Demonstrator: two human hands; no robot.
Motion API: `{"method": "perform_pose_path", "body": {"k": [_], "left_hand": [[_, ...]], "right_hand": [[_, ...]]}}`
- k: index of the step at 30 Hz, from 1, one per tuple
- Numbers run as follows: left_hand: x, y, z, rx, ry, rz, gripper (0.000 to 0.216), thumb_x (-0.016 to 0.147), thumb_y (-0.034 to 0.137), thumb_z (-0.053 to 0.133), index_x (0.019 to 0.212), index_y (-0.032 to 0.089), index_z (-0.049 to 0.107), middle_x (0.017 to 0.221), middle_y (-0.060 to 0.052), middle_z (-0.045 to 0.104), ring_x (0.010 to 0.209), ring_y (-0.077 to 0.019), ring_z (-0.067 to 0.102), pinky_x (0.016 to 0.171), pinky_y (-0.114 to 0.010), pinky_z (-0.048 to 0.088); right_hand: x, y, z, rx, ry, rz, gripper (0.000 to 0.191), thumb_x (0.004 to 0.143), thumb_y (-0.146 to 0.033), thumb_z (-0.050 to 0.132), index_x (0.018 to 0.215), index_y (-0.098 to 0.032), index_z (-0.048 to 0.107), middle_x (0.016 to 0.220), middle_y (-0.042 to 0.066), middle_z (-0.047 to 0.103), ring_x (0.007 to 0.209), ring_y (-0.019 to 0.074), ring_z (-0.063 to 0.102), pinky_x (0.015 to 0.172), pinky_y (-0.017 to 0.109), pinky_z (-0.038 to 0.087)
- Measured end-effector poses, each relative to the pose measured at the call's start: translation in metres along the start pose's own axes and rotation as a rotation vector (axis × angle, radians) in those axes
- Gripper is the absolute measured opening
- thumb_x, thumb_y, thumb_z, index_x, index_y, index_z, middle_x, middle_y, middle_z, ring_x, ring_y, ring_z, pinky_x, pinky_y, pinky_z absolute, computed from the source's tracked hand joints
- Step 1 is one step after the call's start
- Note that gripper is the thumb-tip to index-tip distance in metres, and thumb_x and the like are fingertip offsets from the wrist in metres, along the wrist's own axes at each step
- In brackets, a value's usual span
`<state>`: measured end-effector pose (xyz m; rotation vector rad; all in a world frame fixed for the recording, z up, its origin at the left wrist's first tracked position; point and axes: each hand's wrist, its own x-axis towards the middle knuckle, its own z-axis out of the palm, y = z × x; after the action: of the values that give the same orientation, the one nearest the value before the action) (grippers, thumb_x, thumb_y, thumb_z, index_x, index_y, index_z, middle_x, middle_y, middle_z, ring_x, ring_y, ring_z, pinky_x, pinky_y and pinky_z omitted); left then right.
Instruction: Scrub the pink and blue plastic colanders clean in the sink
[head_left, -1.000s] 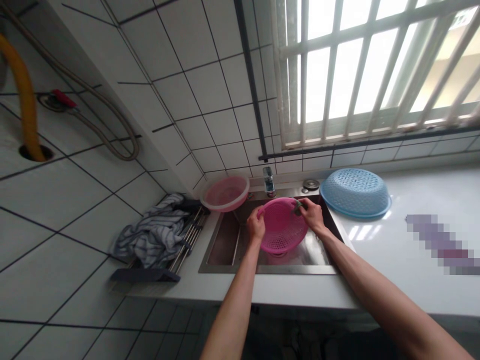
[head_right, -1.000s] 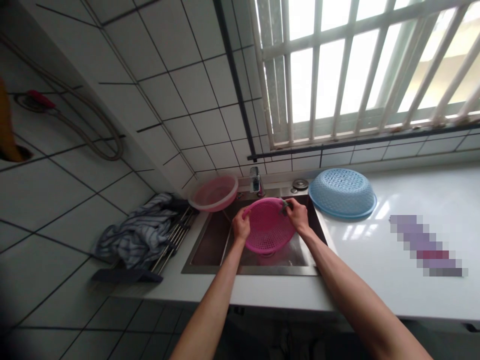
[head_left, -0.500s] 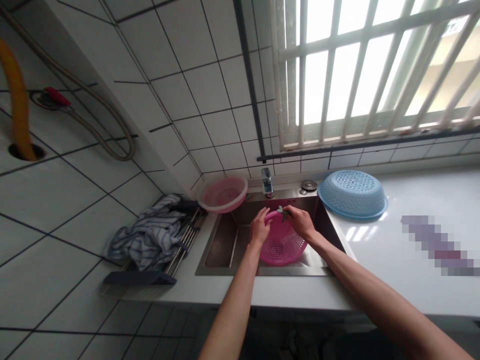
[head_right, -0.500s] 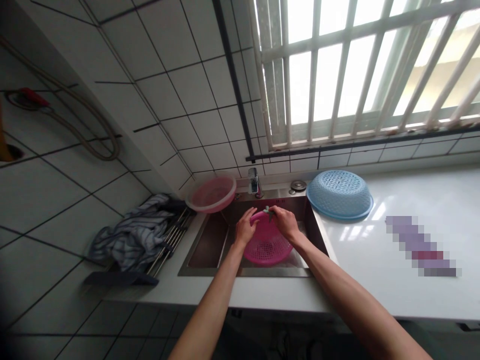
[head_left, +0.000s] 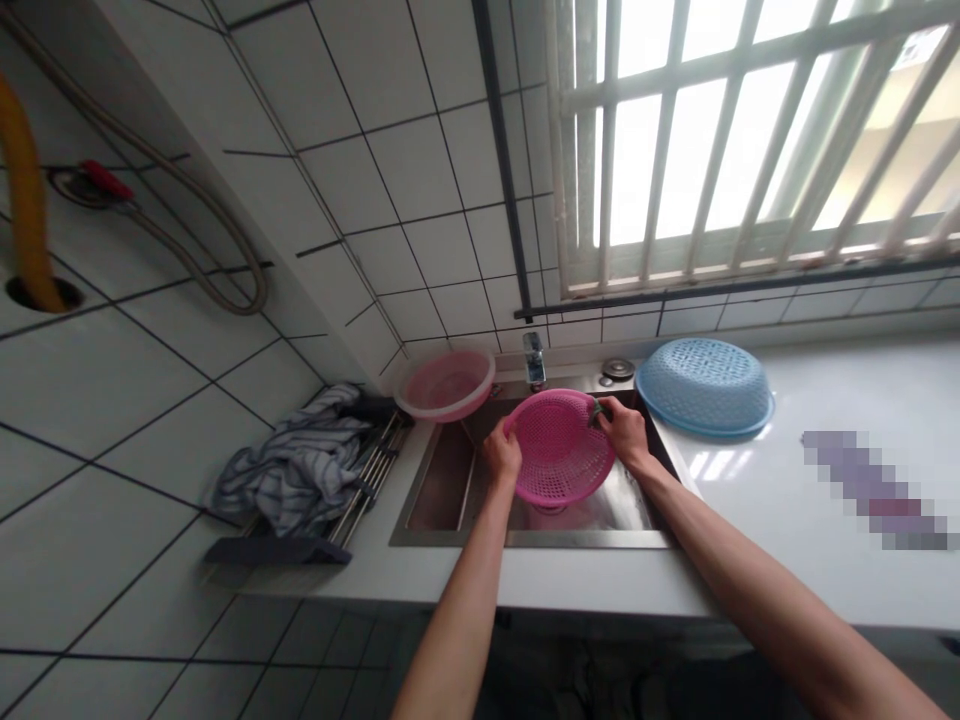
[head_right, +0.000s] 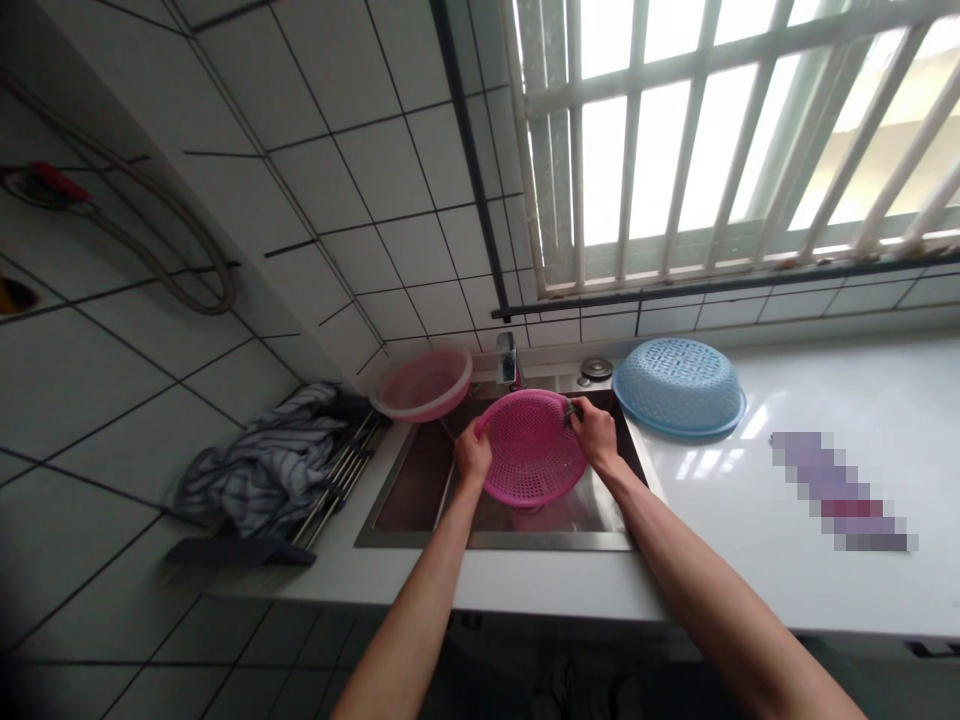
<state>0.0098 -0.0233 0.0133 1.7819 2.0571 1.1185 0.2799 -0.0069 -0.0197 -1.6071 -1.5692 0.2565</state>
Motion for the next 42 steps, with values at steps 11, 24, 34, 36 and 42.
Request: {"method": "perform_pose_path", "body": {"k": [11,24,34,36,42], "left_hand": [[-0.011,0.014,0.01,0.044,-0.34,0.308,0.039,0.099,0.013,0.048,0.118,0.03,0.077,0.12,-0.004,0.078,0.109,-0.0217,0.074,0.098,-0.031,0.054],[0.004,-0.006,-0.003,-0.199,0.002,0.043,0.028,0.096,0.018,0.057,0.117,0.023,0.075,0.116,-0.008,0.08,0.107,-0.0239,0.074,0.097,-0.033,0.054],[0.006,-0.015,-0.012,-0.203,0.216,0.099,0.035,0.098,0.03,0.057,0.13,0.02,0.066,0.13,-0.015,0.073,0.122,-0.0253,0.067,0.111,-0.038,0.047],[0.005,-0.011,-0.008,-0.213,0.203,0.135,0.032,0.098,0.039,0.059,0.122,0.021,0.07,0.12,-0.013,0.075,0.114,-0.024,0.07,0.107,-0.036,0.049],[0.006,-0.012,0.013,-0.276,-0.501,-0.216,0.07,0.1,0.071,0.037,0.079,0.017,0.075,0.073,-0.009,0.074,0.069,-0.0201,0.07,0.07,-0.028,0.051]], "right_hand": [[-0.025,-0.051,0.018,-0.13,-0.239,-0.435,0.027,0.099,-0.014,0.054,0.114,-0.023,0.074,0.105,0.007,0.081,0.086,0.0176,0.072,0.079,0.024,0.05],[-0.005,-0.013,0.012,-0.234,-0.122,-0.05,0.027,0.097,-0.024,0.061,0.123,-0.023,0.071,0.095,0.009,0.081,0.08,0.0225,0.075,0.068,0.026,0.045],[-0.008,0.01,0.014,-0.025,-0.186,0.095,0.02,0.084,-0.03,0.072,0.102,-0.024,0.079,0.092,0.006,0.082,0.082,0.0225,0.075,0.068,0.025,0.048],[-0.008,0.006,0.01,-0.006,-0.207,0.066,0.018,0.084,-0.029,0.071,0.098,-0.025,0.08,0.089,0.005,0.081,0.08,0.0217,0.075,0.067,0.024,0.047],[-0.012,-0.015,0.003,-0.009,-0.251,-0.036,0.013,0.083,-0.026,0.072,0.093,-0.025,0.079,0.09,0.003,0.081,0.079,0.0193,0.073,0.067,0.024,0.045]]}}
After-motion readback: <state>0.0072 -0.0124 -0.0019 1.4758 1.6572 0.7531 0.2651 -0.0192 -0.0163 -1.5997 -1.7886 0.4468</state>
